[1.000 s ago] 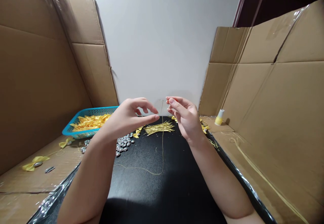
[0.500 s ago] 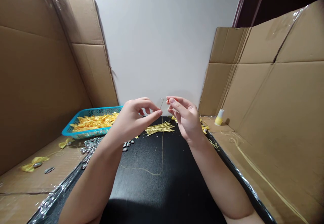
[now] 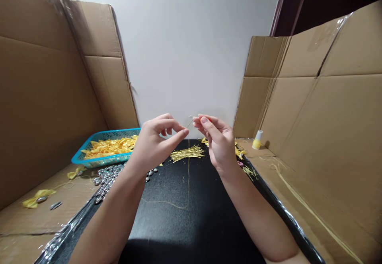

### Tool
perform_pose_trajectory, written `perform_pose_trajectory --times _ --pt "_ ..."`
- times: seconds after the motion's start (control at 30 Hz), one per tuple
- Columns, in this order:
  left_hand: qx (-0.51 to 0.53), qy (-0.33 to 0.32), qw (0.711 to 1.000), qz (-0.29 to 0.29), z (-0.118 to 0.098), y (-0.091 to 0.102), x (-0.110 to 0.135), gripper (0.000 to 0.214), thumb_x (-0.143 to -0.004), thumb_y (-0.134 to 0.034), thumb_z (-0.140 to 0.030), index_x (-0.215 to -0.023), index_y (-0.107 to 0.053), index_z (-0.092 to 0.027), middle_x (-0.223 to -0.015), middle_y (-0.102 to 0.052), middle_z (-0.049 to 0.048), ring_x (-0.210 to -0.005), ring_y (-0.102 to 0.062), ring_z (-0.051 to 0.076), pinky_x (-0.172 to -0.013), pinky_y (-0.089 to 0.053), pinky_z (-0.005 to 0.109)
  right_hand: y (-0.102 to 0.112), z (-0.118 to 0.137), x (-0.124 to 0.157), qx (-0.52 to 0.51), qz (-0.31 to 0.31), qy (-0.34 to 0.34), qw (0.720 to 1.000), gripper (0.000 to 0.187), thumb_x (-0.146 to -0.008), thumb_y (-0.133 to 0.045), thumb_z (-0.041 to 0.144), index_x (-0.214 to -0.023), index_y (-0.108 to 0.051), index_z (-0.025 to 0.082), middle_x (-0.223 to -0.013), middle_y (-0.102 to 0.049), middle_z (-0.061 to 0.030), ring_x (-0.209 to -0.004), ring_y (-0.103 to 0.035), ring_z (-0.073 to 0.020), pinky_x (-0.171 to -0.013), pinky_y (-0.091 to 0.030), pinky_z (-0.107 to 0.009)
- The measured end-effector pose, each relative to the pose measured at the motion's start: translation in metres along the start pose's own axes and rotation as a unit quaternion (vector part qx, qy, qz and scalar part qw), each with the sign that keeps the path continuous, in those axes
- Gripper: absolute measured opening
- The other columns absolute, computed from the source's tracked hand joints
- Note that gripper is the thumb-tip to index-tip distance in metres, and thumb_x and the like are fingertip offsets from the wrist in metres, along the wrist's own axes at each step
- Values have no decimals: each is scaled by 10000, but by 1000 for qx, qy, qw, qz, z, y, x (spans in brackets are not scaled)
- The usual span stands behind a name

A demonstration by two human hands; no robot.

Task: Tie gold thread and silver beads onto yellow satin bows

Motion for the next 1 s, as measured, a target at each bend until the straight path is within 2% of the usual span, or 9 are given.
perform_pose_trajectory --times 0.33,0.6,0.77,1.0 --pt "-71 -58 992 -84 -18 3 8 168 -798 -636 -223 -633 -620 -192 -623 -513 -8 -576 -444 127 -557 -353 290 1 -6 4 -35 -25 -28 999 98 -702 -725 340 -780 -743 283 -801 -751 9 -759 -688 -141 -868 -528 -367" --pt "-80 -64 992 -76 -19 0 8 185 -810 -626 -231 -632 -609 -183 -626 -508 -10 -577 -452 121 -567 -362 280 1 -7 3 -52 -21 -31 998 69 -705 -737 334 -759 -751 293 -789 -751 20 -748 -678 -121 -846 -521 -330" --pt "-91 -81 988 -95 -18 0 8 172 -806 -637 -223 -644 -632 -168 -620 -514 -15 -567 -455 110 -559 -372 263 0 -6 4 -55 -24 -22 998 83 -709 -724 330 -775 -755 290 -792 -755 23 -754 -684 -129 -856 -520 -341" --pt "-135 -114 981 -76 -22 -5 8 149 -838 -614 -254 -730 -679 -175 -719 -609 18 -659 -546 143 -619 -416 284 -3 -9 4 -79 -19 -36 996 82 -699 -729 328 -771 -757 299 -812 -755 25 -782 -682 -138 -879 -514 -355"
Point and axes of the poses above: each hand's wrist, its own x-axis away from the middle knuckle, its own y-axis out of the back of the hand, z = x × y, the point moved 8 cm from there along -x, towards the middle knuckle
